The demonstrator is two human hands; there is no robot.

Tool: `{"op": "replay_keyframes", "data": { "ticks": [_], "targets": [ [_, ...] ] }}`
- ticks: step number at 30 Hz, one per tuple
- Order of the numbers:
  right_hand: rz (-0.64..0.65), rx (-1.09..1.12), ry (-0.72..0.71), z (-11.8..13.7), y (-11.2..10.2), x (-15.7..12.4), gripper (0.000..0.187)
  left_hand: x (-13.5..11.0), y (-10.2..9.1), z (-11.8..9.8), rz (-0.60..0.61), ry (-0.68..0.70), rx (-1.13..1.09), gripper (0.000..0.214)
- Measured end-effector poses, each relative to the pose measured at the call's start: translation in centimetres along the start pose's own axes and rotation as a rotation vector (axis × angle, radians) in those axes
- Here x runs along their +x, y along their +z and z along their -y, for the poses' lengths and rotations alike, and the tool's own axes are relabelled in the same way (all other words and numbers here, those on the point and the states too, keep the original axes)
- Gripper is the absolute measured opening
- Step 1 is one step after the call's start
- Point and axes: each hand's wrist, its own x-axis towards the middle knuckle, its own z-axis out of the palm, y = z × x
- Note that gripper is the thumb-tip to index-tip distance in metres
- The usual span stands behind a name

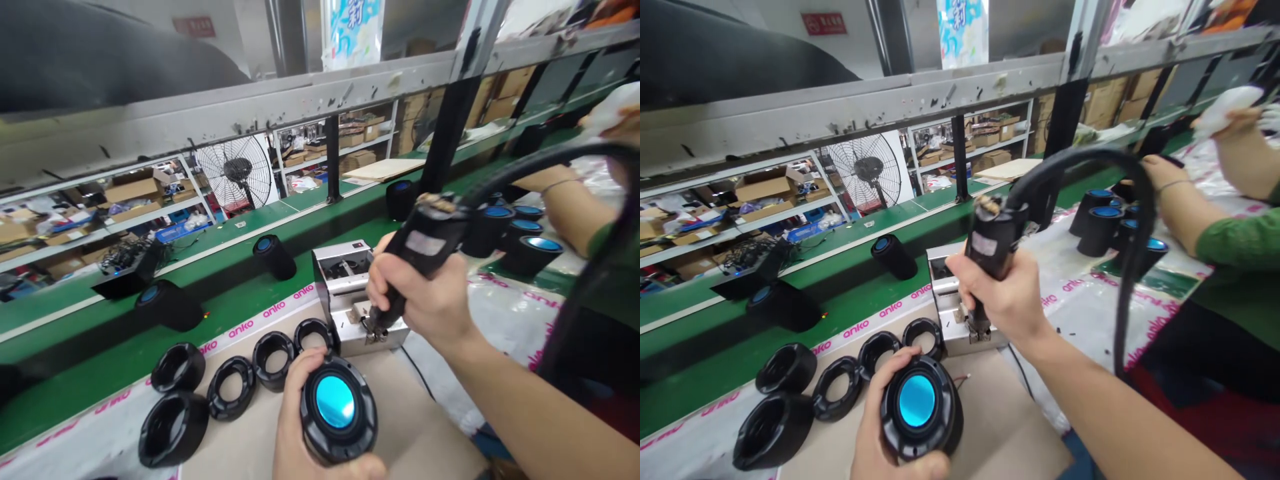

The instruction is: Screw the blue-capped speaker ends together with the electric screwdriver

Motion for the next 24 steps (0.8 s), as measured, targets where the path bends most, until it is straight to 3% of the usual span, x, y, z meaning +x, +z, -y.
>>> {"op": "replay_keyframes", "data": {
  "ticks": [6, 10, 16, 24],
  "targets": [
    [0.037, -0.048, 0.08, -1.6, 0.1, -0.1, 0.053, 0.0, 0.4, 0.5, -0.041, 0.05, -0.003, 0.117],
    [0.095, -0.034, 0.166, -1.4, -0.6, -0.7, 0.055, 0.3, 0.1, 1.9, -0.019, 0.125, -0.006, 0.11],
    [-0.035, 0.014, -0.016, -0.1, -0.6, -0.6, 0.052, 1.0, -0.6, 4.3, -0.032, 0.266, 0.006, 0.115],
    [0.03, -0.012, 0.048, -1.8, -0.2, 0.0, 0.05, 1.0, -1.0, 4.2, 0.007, 0.273, 0.035, 0.121]
  ]
}}
